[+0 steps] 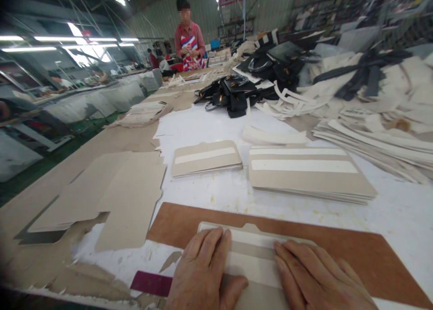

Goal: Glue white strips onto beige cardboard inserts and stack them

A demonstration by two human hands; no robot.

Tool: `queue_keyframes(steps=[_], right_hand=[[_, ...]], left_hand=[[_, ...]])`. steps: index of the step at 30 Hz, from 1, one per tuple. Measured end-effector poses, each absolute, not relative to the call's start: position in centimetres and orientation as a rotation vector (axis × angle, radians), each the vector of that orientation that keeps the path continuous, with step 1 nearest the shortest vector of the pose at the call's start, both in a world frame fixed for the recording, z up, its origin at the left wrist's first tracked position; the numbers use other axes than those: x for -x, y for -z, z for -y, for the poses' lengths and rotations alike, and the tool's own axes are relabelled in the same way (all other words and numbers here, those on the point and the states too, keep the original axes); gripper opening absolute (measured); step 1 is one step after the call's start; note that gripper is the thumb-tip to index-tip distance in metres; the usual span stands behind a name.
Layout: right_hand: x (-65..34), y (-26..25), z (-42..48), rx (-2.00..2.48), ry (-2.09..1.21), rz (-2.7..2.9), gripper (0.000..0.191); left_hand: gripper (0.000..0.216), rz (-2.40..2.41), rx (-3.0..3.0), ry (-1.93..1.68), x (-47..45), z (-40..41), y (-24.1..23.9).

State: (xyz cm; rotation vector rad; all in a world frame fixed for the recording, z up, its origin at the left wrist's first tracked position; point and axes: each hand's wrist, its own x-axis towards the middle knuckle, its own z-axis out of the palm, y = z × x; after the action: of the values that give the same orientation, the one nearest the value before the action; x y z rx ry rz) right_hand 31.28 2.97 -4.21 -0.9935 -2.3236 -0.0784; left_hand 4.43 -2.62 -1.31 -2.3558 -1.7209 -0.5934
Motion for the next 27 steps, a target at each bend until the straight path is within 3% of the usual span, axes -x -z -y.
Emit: queue_keyframes(steps=[11, 15, 20, 27], right_hand=[[-30.2, 0.9, -2.8, 1.093, 0.205, 2.338, 0.021], [-32.3, 1.1, -3.1, 1.154, 0.205, 2.264, 0.019], [-35.9, 1.1, -2.0, 1.339, 0.300, 2.092, 0.030], [-33.0, 1.6, 1.1, 1.257, 0.320, 2.189, 0.034]], left_hand=[[0.057, 1.742, 2.409, 0.431, -4.1, 2.5, 0.6], [0.048, 1.729, 2.364, 0.516, -4.2, 2.1, 0.2], [0.041, 1.671, 2.412, 0.713, -1.6, 3.2, 0.8], [0.074, 1.659, 2.326, 0.561, 3.0, 5.6, 4.4]])
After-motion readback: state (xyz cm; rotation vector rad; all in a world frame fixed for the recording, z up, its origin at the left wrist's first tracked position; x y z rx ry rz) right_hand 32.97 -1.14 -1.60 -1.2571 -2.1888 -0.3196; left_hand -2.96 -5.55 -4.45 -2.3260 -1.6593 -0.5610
